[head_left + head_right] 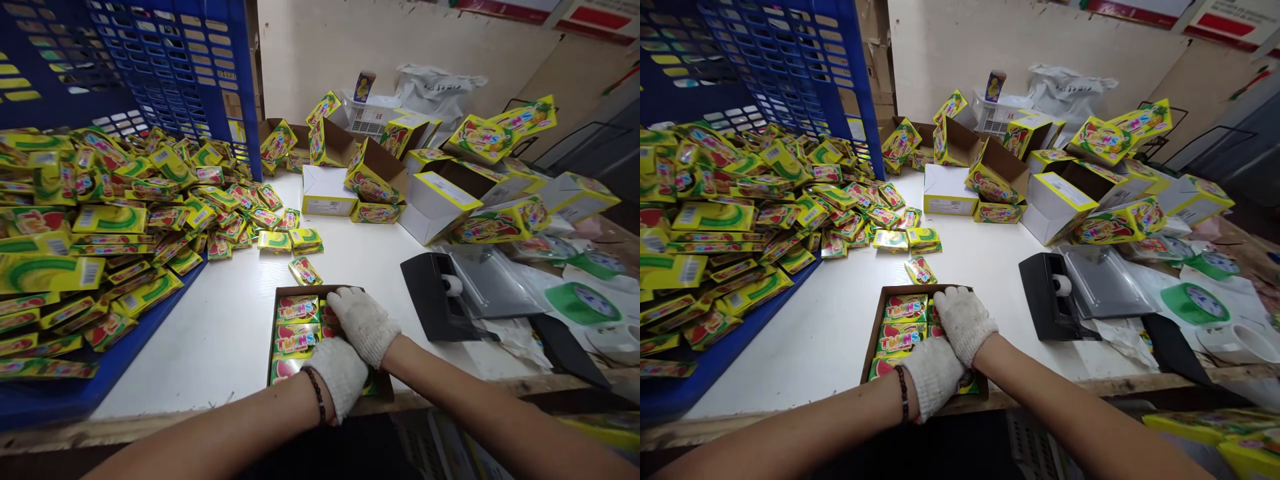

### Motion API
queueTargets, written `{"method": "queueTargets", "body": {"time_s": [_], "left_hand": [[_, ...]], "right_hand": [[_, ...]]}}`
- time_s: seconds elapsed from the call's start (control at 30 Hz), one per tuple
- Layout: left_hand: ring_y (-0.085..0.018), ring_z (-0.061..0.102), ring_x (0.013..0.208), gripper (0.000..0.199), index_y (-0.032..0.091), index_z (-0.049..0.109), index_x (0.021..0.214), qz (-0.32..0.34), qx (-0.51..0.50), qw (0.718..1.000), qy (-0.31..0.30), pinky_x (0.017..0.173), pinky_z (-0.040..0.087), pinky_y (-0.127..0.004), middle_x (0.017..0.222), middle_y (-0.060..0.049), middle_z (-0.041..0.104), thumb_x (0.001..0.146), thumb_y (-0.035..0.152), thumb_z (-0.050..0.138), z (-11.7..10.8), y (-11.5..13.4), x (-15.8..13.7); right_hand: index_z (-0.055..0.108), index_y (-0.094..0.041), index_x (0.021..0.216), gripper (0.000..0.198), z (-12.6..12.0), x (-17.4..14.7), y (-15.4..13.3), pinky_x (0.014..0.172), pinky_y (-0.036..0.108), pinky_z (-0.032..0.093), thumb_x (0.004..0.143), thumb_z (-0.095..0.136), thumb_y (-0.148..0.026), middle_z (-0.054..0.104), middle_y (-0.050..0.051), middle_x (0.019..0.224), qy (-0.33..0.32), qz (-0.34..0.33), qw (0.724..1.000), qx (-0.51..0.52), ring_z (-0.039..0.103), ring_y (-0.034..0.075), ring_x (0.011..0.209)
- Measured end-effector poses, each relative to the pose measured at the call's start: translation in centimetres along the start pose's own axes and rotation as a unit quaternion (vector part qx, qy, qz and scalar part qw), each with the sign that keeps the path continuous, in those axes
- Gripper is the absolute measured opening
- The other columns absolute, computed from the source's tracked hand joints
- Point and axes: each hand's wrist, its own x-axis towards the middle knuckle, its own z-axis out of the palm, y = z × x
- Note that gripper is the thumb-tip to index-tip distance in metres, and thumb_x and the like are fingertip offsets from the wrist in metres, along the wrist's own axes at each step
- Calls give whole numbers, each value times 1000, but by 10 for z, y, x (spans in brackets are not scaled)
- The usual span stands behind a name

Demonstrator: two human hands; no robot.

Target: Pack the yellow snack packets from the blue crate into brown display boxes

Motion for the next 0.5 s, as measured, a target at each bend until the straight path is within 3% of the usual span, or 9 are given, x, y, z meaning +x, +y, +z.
{"method": "queueTargets", "body": {"time_s": [0.07,0.13,0.27,0.4,0.5], "left_hand": [[-27,65,89,27,17,67,103,16,-5,1000,0,76,54,-39,101,-14,69,77,23,63,-13,-9,-17],[-28,64,94,25,18,65,103,-13,0,1000,4,81,53,-43,104,-12,68,79,19,58,-25,-20,-37],[-27,62,100,23,18,64,99,-66,33,997,-19,99,43,-49,102,-10,68,81,15,51,-30,-39,-72],[-25,59,106,31,19,63,106,-56,30,998,-20,110,34,-46,108,-7,67,77,15,55,-16,-43,-87],[-24,59,106,29,21,64,103,-67,29,997,-10,109,37,-44,107,-6,67,78,12,53,-9,-41,-91]], "right_hand": [[57,-18,110,22,-5,-8,2,78,33,46,92,45,-15,67,11,102,-19,7,1000,16,62,25,96],[56,-19,110,20,-14,-16,5,73,32,45,94,44,-19,68,10,98,-29,26,999,20,64,24,90],[55,-20,114,23,-33,-23,16,69,28,41,92,48,-23,69,10,97,13,49,996,69,64,22,86],[61,-25,114,30,-21,-1,4,68,25,41,83,61,-29,70,3,102,-20,-41,978,204,64,19,88],[68,-23,107,24,-2,24,-20,72,26,43,84,61,-29,70,4,103,-47,-119,970,204,63,19,92]]}}
